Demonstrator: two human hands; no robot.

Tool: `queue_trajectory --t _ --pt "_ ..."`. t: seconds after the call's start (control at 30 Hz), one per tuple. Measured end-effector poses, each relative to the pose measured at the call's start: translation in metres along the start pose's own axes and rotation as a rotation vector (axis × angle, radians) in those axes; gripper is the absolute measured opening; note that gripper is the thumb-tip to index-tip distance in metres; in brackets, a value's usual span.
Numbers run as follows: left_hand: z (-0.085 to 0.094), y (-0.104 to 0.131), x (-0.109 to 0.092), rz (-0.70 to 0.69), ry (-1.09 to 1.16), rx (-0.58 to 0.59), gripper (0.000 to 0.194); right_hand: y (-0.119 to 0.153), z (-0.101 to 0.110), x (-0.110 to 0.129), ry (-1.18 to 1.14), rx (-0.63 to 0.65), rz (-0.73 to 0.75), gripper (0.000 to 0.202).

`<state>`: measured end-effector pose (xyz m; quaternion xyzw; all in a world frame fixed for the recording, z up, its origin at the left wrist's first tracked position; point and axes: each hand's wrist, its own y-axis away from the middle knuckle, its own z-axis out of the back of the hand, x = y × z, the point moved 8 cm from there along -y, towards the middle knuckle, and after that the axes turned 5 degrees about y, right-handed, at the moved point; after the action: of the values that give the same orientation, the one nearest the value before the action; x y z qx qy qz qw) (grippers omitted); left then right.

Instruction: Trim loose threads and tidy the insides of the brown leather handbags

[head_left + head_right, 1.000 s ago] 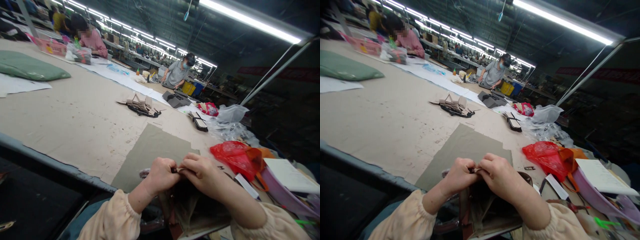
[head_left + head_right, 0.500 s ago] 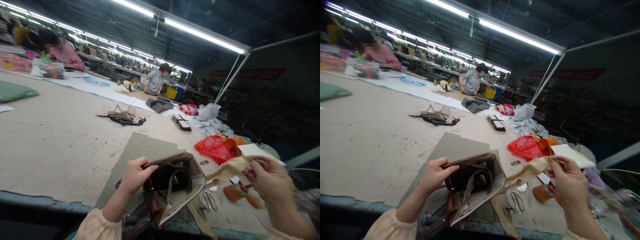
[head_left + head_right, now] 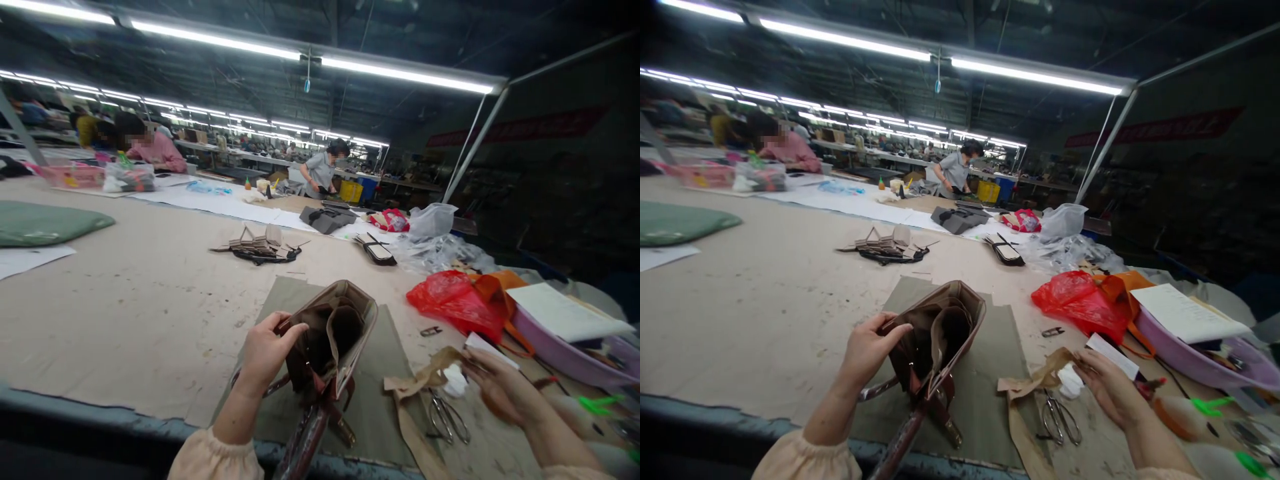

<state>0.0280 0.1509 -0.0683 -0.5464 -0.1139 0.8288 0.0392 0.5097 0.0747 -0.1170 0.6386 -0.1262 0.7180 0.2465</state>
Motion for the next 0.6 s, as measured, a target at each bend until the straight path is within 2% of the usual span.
queue_trajectory --t 0.07,0.1,0.17,0.23,0.27,0.33,0.4,0.47,0.53,0.6 --pt "-0.002 0.000 -0.001 0.001 -0.026 0.046 0.035 0.007 -0.010 -0.011 0.183 0.161 -0.133 0.036" --pt "-0.003 0.000 -0.001 -0.004 -0.048 0.061 0.035 0.009 -0.008 -0.014 0.335 0.176 -0.168 0.039" --pt "-0.003 -0.001 -0.002 -0.029 -0.071 0.066 0.035 0.008 0.004 -0.004 0.650 0.056 -0.099 0.036" --pt "-0.001 -0.001 -0.004 -0.072 -0.056 0.036 0.038 0.008 0.010 0.015 0.804 -0.053 0.043 0.033" --pt "0.000 -0.001 -0.005 -0.095 -0.038 0.017 0.041 0.008 0.008 0.022 0.787 -0.051 0.088 0.032" --pt "0.003 0.000 -0.007 -0.134 0.008 -0.022 0.047 0.009 0.003 0.028 0.624 0.008 0.082 0.026" --pt "0.008 0.001 -0.010 -0.160 0.043 -0.061 0.051 0.011 -0.005 0.030 0.257 0.071 0.019 0.022" --pt "0.015 0.003 -0.014 -0.183 0.044 -0.106 0.048 0.016 -0.008 0.032 -0.039 0.066 0.004 0.025" --pt "0.023 0.007 -0.020 -0.215 -0.003 -0.143 0.044 0.026 -0.010 0.028 -0.143 0.019 0.025 0.012" --pt "0.024 0.011 -0.027 -0.283 -0.066 -0.118 0.044 0.041 -0.015 0.010 -0.199 0.001 0.014 0.010"
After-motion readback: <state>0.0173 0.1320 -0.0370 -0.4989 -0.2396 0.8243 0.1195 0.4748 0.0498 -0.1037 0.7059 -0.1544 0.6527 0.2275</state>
